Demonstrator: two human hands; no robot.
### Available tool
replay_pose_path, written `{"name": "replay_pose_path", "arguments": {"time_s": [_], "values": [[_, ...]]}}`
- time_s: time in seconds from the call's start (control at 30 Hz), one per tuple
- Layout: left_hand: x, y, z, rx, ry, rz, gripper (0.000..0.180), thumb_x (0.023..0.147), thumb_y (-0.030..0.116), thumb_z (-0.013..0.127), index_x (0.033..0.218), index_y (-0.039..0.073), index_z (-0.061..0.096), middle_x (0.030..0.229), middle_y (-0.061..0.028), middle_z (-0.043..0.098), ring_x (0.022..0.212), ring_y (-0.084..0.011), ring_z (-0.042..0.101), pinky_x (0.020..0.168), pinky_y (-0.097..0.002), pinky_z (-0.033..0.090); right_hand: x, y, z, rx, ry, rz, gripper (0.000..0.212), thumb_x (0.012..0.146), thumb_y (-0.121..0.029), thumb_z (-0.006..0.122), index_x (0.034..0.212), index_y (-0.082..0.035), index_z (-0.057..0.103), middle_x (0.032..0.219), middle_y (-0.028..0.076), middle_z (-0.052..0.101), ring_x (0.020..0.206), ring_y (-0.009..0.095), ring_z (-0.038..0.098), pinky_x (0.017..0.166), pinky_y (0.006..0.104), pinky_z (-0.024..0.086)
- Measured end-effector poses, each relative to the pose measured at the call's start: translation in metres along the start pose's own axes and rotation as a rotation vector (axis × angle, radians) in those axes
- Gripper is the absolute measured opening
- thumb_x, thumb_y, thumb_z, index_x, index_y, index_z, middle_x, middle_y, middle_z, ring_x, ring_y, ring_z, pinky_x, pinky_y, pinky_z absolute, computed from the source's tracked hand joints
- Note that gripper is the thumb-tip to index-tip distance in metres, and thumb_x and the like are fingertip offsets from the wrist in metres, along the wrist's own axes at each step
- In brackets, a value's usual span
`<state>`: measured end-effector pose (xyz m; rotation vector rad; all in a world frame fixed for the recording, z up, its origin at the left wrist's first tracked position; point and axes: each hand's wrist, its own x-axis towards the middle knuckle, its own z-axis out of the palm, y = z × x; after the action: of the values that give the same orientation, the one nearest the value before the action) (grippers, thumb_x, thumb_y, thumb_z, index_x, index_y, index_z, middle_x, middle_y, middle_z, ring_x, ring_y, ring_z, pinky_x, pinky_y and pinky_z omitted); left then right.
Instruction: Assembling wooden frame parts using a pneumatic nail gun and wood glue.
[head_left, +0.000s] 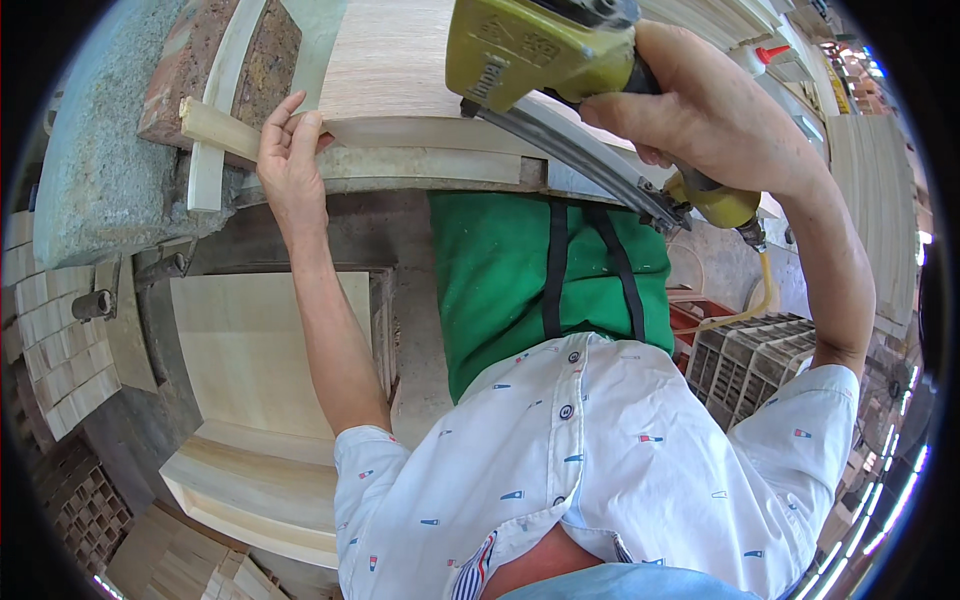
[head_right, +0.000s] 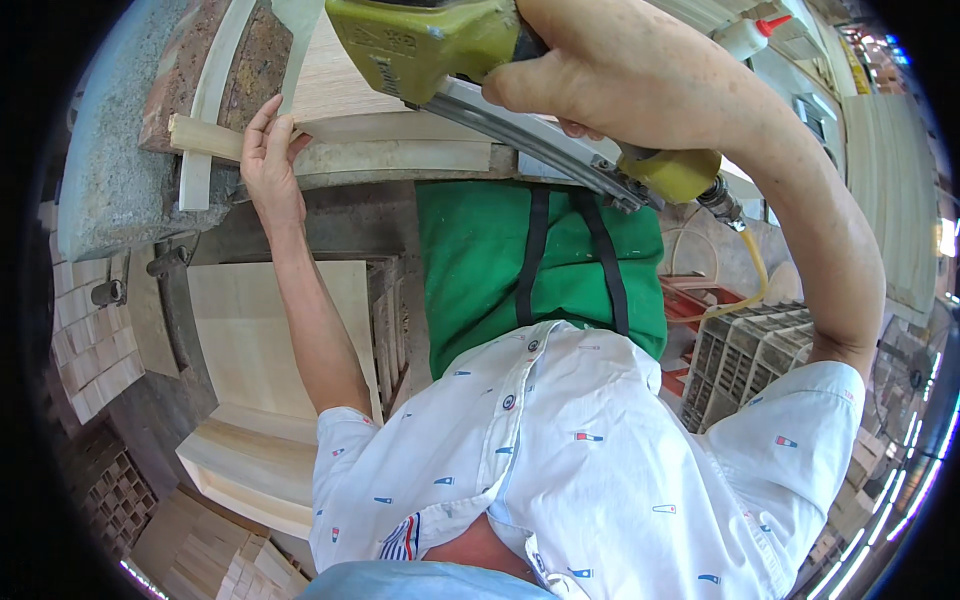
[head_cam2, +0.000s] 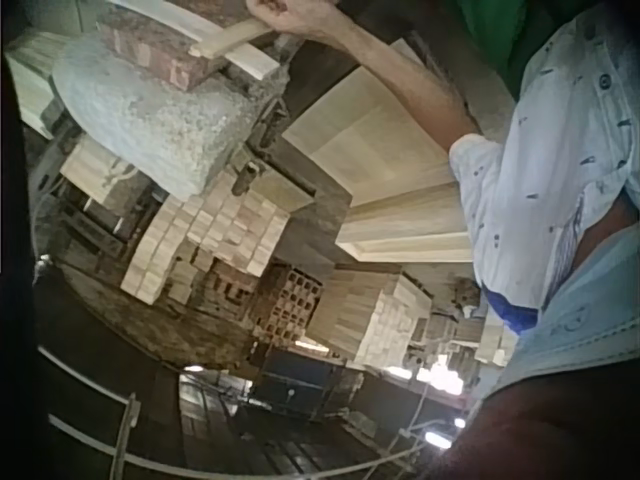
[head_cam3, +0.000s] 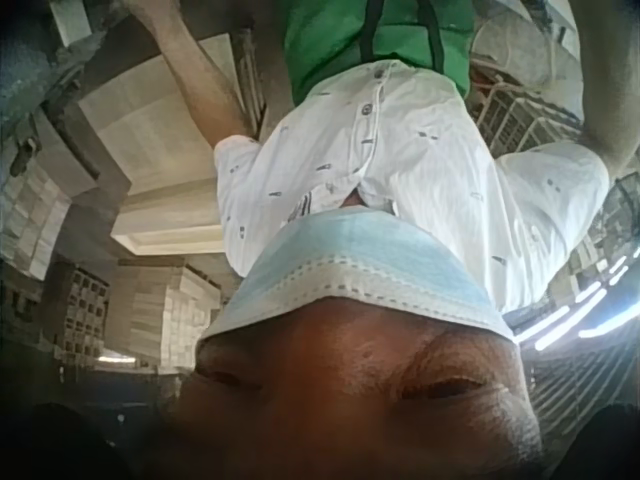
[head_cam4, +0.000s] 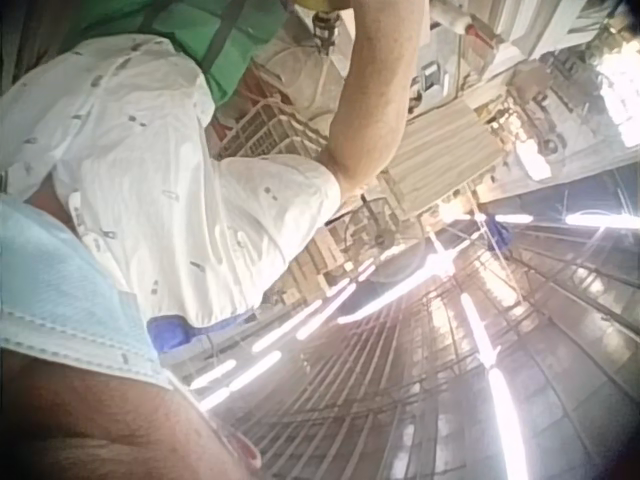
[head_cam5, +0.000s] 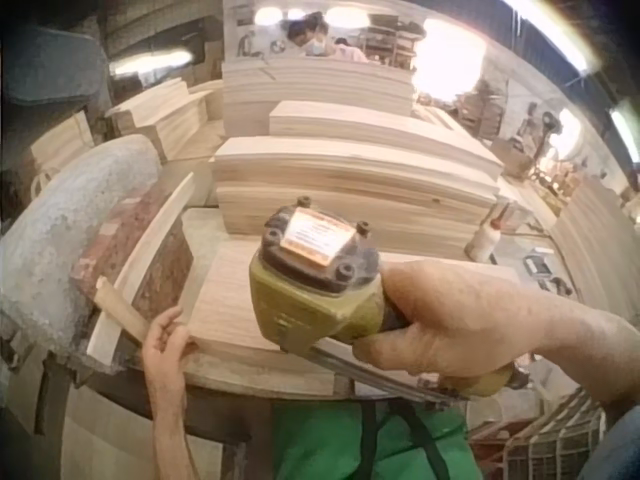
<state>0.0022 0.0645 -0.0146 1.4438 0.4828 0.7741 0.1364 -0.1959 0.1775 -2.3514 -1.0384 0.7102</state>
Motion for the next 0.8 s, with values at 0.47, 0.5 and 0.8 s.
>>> {"name": "replay_pose_path", "arguments": {"time_s": [0.47, 0.5, 0.8], "values": [[0.005, -0.013, -0.002, -0.014, 0.004, 0.010, 0.029, 0.095, 0.016, 0.056, 0.117, -0.002, 0.060, 0.110, -0.0089, 0.062, 0.095, -0.0130, 0.059, 0.079, -0.0266, 0.050, -0.103, 0.046, -0.002, 0.464, 0.308, 0.351, 0.027, 0.082, -0.015, 0.069, 0.097, 0.006, 0.060, 0.066, 0.003, 0.058, 0.051, 0.008, 0.054, 0.047, 0.0230, 0.043], [0.004, -0.014, -0.002, -0.024, 0.001, 0.008, 0.029, 0.095, 0.015, 0.055, 0.118, -0.003, 0.059, 0.111, -0.0095, 0.062, 0.095, -0.0131, 0.059, 0.079, -0.0268, 0.050, -0.102, 0.046, 0.001, 0.440, 0.307, 0.331, 0.027, 0.082, -0.016, 0.068, 0.097, 0.006, 0.060, 0.067, 0.003, 0.058, 0.051, 0.008, 0.054, 0.047, 0.0230, 0.043], [0.005, -0.012, 0.000, -0.029, 0.001, 0.007, 0.030, 0.096, 0.015, 0.054, 0.119, -0.004, 0.058, 0.113, -0.0117, 0.061, 0.096, -0.0150, 0.060, 0.080, -0.0284, 0.052, -0.097, 0.043, 0.004, 0.356, 0.288, 0.276, 0.029, 0.083, -0.015, 0.066, 0.102, 0.006, 0.060, 0.067, 0.003, 0.058, 0.051, 0.007, 0.053, 0.046, 0.0240, 0.043]]}}
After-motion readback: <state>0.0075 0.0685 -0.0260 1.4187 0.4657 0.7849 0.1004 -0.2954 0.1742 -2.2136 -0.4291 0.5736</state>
